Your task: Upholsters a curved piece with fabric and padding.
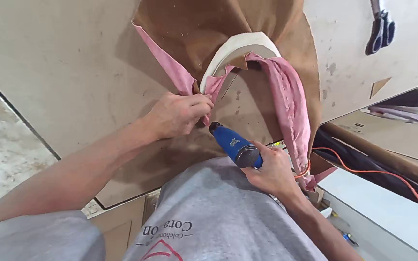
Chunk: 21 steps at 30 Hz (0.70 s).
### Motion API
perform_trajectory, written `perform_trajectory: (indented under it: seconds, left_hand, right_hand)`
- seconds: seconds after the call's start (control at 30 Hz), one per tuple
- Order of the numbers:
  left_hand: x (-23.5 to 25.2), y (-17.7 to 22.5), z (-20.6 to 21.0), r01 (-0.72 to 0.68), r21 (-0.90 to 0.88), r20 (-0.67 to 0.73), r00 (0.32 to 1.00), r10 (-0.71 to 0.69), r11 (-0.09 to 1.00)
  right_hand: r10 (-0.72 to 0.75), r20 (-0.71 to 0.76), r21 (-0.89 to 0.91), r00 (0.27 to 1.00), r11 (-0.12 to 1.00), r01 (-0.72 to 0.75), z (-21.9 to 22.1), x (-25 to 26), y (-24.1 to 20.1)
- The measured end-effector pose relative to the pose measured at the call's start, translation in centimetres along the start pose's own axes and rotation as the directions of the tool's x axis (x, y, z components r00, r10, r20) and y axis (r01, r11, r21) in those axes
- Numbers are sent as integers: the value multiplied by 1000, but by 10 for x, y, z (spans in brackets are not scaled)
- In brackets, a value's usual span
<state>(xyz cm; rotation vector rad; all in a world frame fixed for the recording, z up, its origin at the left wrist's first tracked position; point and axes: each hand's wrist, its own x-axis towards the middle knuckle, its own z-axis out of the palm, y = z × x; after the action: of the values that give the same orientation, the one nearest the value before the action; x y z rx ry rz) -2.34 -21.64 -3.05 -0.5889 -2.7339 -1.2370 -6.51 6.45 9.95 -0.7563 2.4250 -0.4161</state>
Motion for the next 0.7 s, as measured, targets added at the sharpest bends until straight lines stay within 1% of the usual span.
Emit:
perform_trajectory:
  seconds: [0.1, 0.17, 0.23, 0.3, 0.43, 0.7]
  left_hand:
    - [1, 9, -7, -60, 55, 140, 989, 52, 997]
    - [0, 10, -8, -85, 75, 179, 981, 71, 994]
    - [0, 6, -3, -109, 76, 136, 986, 98, 991]
    - [-1, 1, 4, -113, 52, 56, 992, 110, 992]
    - [-6, -2, 14, -75, 6, -46, 996, 75, 997]
    - [-4, -7, 13, -48, -44, -71, 996, 44, 998]
  right_hand:
    - [21, -15, -10, 1000, 1000, -21, -1, -5, 6]
    - [41, -25, -16, 999, 999, -42, -2, -8, 9]
    - [50, -24, -16, 998, 999, -50, -3, -10, 12]
    - [30, -22, 1, 999, 1000, -30, -1, -10, 11]
    - [-35, -38, 26, 999, 999, 36, 4, -6, 6]
    - [-70, -14, -24, 997, 997, 70, 4, 5, 0]
